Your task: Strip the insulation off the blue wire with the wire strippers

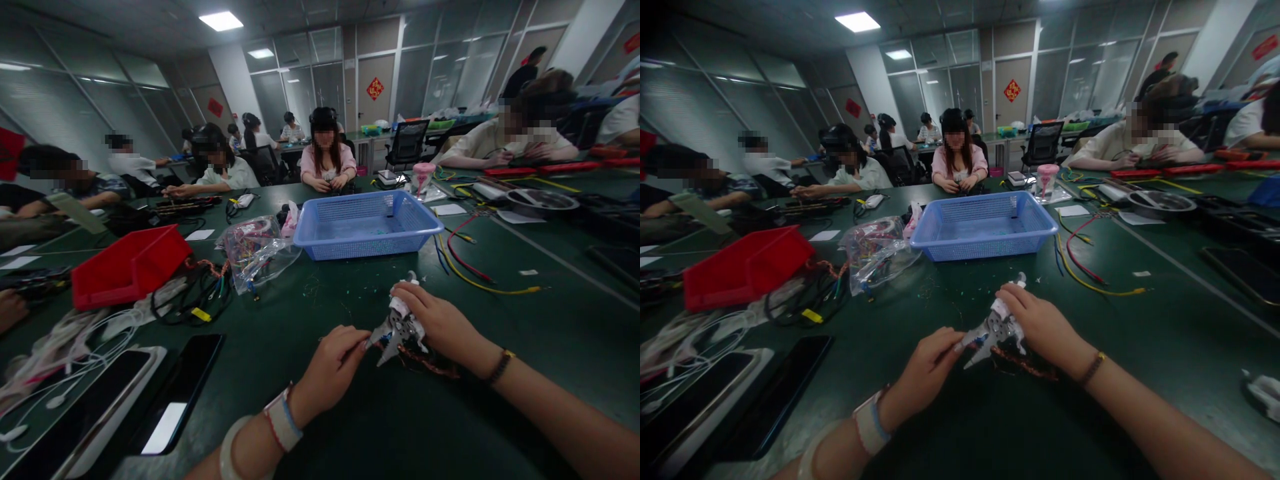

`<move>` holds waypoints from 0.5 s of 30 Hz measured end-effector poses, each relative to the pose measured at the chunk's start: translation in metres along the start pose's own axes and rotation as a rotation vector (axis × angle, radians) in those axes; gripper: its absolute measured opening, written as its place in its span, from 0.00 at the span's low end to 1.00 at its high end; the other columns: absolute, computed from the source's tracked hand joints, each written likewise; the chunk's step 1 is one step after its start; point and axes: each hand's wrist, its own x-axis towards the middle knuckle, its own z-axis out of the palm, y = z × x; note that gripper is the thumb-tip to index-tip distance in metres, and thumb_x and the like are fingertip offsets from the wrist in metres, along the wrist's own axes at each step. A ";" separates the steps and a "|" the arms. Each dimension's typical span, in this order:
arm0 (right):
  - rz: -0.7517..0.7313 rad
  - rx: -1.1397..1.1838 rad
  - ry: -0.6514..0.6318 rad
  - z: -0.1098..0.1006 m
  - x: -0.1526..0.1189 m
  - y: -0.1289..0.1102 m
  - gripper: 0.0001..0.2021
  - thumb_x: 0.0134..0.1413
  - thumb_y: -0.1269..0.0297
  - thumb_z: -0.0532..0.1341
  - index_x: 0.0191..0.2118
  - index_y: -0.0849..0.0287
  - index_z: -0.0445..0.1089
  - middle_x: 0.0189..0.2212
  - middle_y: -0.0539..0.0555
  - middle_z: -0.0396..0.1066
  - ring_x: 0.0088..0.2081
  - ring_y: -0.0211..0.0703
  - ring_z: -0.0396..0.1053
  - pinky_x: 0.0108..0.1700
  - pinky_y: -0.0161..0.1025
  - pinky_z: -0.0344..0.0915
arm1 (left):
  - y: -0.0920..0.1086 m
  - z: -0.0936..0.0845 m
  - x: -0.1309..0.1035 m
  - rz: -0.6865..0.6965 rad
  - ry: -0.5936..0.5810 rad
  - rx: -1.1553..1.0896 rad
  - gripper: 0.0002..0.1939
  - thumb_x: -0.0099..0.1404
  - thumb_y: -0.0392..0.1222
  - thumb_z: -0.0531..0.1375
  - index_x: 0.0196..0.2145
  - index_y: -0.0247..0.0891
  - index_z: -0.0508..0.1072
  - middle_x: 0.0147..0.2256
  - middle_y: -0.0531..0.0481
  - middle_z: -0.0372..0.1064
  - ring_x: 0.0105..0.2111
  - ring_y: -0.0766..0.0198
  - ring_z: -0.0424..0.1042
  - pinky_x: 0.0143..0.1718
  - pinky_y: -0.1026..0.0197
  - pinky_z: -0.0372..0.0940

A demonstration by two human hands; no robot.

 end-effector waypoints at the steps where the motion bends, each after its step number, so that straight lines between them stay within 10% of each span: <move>1: -0.025 -0.031 0.026 0.000 0.001 0.001 0.21 0.55 0.77 0.51 0.55 0.62 0.61 0.53 0.64 0.66 0.46 0.48 0.72 0.44 0.45 0.71 | 0.000 0.000 0.000 0.001 0.005 0.000 0.15 0.72 0.40 0.49 0.41 0.35 0.75 0.31 0.48 0.69 0.32 0.62 0.65 0.34 0.62 0.59; 8: -0.119 -0.155 0.131 -0.002 0.004 0.005 0.14 0.57 0.76 0.52 0.48 0.65 0.64 0.44 0.63 0.71 0.37 0.45 0.71 0.39 0.42 0.70 | -0.002 0.000 0.000 0.023 0.021 -0.016 0.15 0.71 0.40 0.49 0.41 0.34 0.75 0.30 0.48 0.68 0.31 0.62 0.65 0.33 0.62 0.58; 15: 0.101 0.005 0.026 0.003 -0.001 0.000 0.19 0.54 0.76 0.52 0.52 0.60 0.60 0.51 0.61 0.65 0.36 0.43 0.72 0.34 0.41 0.71 | -0.002 0.000 0.002 -0.007 0.002 0.011 0.15 0.72 0.43 0.49 0.39 0.34 0.74 0.30 0.49 0.67 0.32 0.62 0.65 0.35 0.62 0.58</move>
